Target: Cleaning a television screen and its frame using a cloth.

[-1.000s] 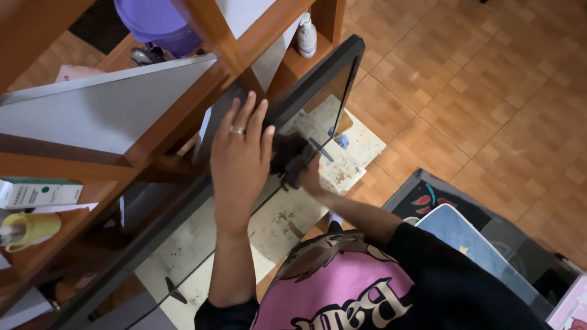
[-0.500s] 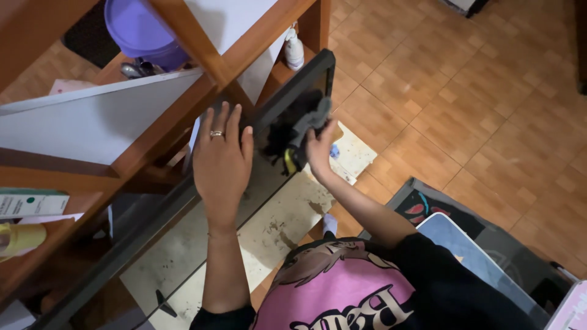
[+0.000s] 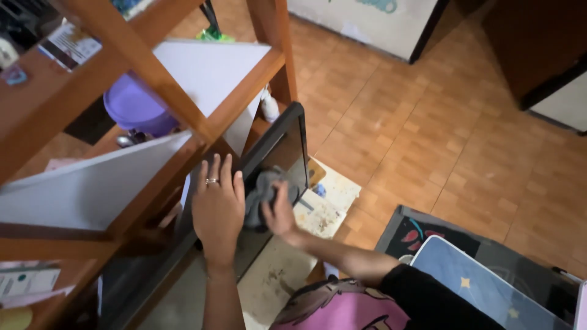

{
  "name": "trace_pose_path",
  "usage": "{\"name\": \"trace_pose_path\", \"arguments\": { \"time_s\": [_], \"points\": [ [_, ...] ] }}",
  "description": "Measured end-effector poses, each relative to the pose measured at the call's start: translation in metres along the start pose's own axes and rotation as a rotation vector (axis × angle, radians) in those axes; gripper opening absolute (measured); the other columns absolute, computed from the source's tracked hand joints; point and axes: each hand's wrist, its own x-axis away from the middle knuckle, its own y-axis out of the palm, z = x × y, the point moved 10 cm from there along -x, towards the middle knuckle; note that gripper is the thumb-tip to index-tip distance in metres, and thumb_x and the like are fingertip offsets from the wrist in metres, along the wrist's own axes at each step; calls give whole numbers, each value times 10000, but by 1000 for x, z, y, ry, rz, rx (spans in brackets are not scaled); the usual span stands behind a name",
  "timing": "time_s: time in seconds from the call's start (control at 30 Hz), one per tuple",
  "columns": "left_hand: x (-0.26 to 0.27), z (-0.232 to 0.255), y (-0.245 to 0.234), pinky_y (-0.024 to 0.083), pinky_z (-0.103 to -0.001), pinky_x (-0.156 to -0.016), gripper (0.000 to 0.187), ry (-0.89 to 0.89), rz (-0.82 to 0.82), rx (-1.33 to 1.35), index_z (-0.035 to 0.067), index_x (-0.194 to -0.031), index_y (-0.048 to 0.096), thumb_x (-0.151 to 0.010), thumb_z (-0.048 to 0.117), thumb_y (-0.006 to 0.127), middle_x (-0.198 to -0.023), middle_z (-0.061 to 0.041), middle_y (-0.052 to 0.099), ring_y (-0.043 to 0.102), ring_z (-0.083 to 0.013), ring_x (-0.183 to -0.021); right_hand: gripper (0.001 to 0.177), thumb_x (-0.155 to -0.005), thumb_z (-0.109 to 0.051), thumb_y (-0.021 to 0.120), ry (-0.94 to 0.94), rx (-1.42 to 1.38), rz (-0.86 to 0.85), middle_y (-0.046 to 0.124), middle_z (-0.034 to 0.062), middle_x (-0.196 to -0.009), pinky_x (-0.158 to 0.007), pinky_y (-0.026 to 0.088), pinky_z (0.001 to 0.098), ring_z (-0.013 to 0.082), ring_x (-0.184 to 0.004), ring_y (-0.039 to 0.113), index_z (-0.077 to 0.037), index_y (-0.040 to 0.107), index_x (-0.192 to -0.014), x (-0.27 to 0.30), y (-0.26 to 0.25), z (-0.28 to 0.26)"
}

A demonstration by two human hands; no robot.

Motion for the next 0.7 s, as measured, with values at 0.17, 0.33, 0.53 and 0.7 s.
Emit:
{"name": "trace_pose_path", "arguments": {
  "time_s": [0.17,0.33,0.53,0.7],
  "points": [
    [6,2,-17,425,-470,-1102,445,27,33,134,31,-1458,561,-1075,256,526,-1501,-161,572,503,-371,-1404,560,-891,-8,658,6,29,-103,474,252,-1292,-1032,450,406,411,-1240,532,-30,368,-1369,33,24,-9],
    [37,-22,-53,353,-502,-1162,476,52,0,243,42,-1506,500,-1073,240,492,-1567,-153,486,403,-357,-1465,543,-877,20,635,108,-4,-96,508,228,-1259,-1033,447,389,362,-1219,553,-53,370,-1346,33,30,-18],
    [112,-112,-101,362,-502,-1178,463,4,18,270,13,-1451,537,-1045,229,485,-1527,-207,527,445,-439,-1434,507,-910,37,633,85,-81,58,560,214,-1270,-1061,437,398,341,-1243,569,-45,366,-1334,74,57,-41],
    [168,-190,-107,391,-515,-1160,462,-153,-79,6,10,-1435,560,-1047,253,494,-1517,-235,541,486,-461,-1391,531,-908,7,622,115,-77,-81,565,210,-1211,-1020,481,410,340,-1198,611,-59,359,-1365,141,118,-72]
  ]
}}
